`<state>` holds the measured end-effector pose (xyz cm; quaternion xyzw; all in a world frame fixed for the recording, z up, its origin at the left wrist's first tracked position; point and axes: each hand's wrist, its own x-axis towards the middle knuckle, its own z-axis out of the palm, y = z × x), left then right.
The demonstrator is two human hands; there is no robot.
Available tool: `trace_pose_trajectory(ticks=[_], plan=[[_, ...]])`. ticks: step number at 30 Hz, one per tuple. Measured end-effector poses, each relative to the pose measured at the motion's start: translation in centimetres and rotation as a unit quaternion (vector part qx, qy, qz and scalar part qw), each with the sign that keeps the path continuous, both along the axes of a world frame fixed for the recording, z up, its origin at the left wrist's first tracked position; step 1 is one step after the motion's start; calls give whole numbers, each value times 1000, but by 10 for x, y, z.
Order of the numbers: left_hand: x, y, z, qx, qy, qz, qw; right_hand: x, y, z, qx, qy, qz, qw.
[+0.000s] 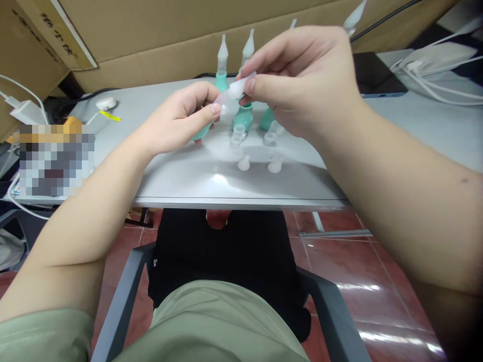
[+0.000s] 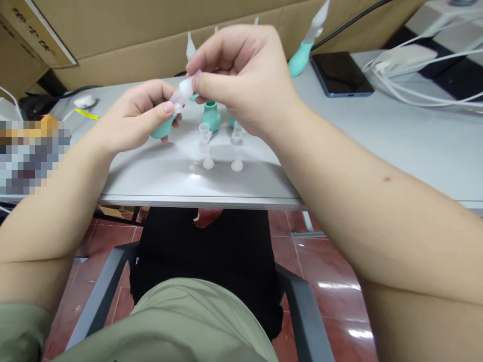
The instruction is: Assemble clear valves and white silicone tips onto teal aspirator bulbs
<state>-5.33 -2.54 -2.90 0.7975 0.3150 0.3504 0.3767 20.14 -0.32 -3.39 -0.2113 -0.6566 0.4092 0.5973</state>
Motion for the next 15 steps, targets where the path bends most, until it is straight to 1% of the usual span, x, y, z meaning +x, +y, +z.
trace_pose_trajectory(ticks=[4,8,11,15], plan=[[0,3,-4,-4,-17,-16,1000,0,1,-2,-10,-12,-1,1000],[2,0,-3,-19,-21,-20,999,1,1,-1,-15,-15,-9,1000],[2,0,-3,-35,-22,-15,999,1,-1,-1,-28,-3,16,999],[0,4,-6,-23,-42,-23,999,1,-6,-3,-63,23,53,996]])
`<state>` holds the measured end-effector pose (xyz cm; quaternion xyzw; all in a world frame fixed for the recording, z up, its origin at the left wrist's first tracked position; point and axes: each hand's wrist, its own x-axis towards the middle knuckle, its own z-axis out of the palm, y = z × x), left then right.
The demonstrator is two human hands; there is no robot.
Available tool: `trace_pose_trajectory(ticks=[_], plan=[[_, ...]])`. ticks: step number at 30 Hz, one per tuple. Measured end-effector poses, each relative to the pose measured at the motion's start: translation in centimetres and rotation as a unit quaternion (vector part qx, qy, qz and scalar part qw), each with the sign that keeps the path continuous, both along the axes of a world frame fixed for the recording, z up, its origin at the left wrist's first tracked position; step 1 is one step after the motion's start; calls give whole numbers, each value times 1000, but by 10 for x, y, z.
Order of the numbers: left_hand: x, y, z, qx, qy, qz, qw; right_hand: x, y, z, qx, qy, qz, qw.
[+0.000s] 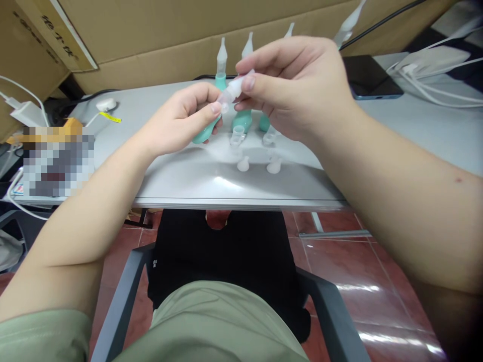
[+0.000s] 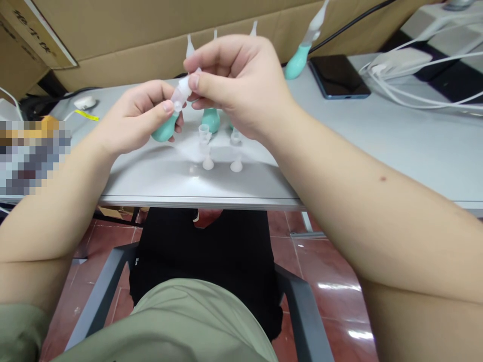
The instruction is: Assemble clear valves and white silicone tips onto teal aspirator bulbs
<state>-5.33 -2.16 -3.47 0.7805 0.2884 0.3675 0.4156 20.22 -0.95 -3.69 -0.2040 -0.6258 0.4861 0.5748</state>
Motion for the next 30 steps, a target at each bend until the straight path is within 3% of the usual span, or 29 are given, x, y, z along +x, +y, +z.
trace_pose_trajectory(ticks=[4,23,27,30], plan=[[-1,4,-3,-4,-6,-2,1000,3,-1,1,-18,-34,9,999],[-3,9,-7,35,3,-23,999,17,1,9,97,-172,-62,978],[-2,6,-5,16,2,-17,1000,16,-2,10,92,-162,-62,981],[-1,3,-3,9,-16,-22,1000,8,-6,7,42,-108,-44,992]])
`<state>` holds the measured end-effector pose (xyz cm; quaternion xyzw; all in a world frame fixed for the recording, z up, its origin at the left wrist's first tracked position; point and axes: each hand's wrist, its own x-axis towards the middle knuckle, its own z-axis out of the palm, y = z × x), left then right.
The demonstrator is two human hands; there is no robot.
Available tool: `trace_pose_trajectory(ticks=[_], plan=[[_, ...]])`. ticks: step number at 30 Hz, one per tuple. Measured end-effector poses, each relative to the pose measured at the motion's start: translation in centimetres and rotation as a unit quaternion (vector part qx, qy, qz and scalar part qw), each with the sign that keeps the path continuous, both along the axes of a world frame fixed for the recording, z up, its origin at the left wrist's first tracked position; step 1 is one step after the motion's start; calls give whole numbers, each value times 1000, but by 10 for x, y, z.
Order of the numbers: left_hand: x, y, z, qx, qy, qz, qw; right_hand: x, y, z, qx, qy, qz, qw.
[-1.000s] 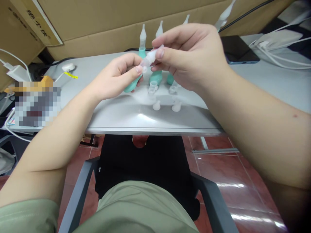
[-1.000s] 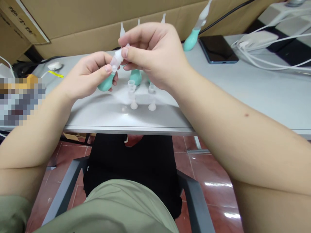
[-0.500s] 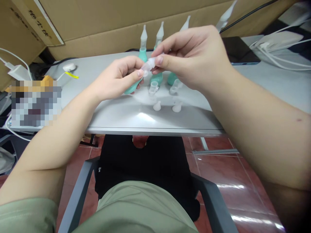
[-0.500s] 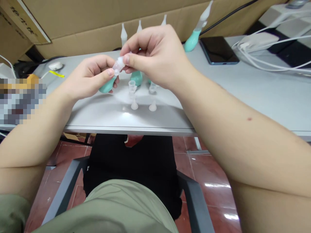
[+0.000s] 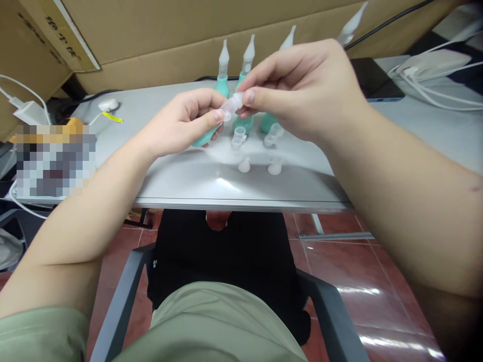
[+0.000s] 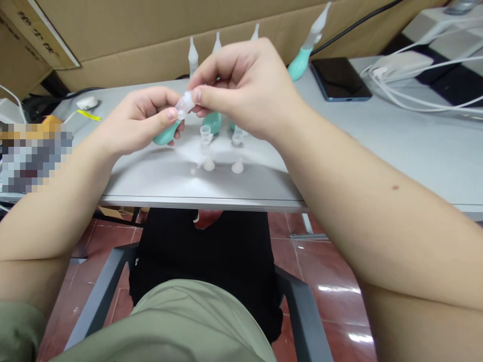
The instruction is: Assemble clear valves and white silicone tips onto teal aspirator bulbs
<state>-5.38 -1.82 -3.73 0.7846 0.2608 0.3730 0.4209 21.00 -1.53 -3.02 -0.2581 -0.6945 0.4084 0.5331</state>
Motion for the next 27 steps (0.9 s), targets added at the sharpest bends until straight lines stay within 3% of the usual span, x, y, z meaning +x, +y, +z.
trace_pose_trajectory(ticks=[4,7,20,27], plan=[[0,-6,6,10,-15,1,1000,-12,-2,-5,-89,77,40,992],[0,-10,8,4,5,12,1000,-12,0,-6,-103,81,54,990],[-6,-5,8,-22,36,25,999,2,5,-5,-9,-22,18,1000],[-12,-2,9,-42,71,-16,996,10,0,-2,22,-108,16,994]])
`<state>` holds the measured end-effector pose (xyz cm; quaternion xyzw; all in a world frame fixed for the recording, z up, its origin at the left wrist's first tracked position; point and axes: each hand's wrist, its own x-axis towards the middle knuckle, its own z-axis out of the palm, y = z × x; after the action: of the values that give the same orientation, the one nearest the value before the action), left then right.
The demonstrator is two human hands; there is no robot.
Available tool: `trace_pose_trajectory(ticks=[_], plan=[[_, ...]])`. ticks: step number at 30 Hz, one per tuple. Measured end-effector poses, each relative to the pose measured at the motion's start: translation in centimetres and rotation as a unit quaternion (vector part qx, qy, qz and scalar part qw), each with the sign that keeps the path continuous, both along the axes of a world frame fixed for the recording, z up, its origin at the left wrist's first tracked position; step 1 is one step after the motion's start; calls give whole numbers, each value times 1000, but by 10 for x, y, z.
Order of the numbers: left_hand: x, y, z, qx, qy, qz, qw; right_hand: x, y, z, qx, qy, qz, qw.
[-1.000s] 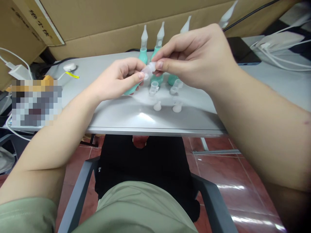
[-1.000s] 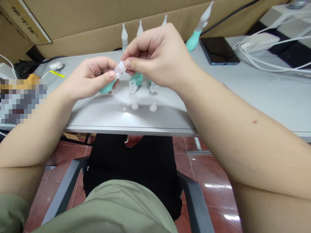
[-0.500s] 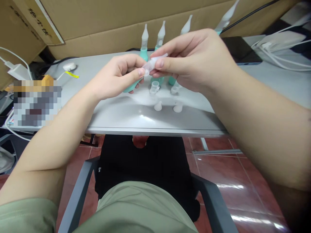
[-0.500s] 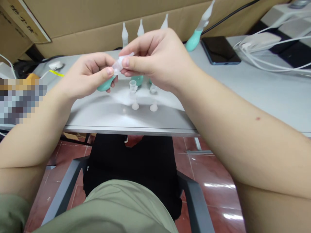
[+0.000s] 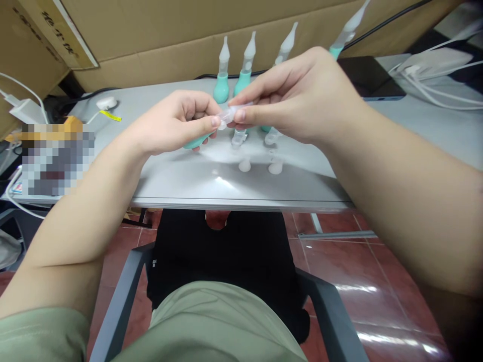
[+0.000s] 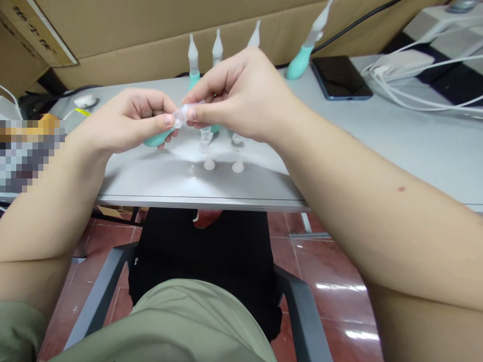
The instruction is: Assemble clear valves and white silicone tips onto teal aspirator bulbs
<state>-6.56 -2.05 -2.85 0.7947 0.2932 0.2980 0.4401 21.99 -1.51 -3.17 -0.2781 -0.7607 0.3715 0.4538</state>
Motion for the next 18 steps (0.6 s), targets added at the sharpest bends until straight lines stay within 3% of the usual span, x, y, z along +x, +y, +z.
trace_pose_trajectory(ticks=[5,9,13,18], plan=[[3,0,0,-6,-32,-4,999,-3,-4,2,-10,14,-16,1000],[6,0,-1,-67,-51,-16,996,2,-1,3,-19,17,16,1000],[7,0,-2,-121,-56,-27,991,9,0,5,10,-17,-11,1000],[8,-1,-2,-121,-46,-26,991,7,-1,5,21,-30,-14,999]])
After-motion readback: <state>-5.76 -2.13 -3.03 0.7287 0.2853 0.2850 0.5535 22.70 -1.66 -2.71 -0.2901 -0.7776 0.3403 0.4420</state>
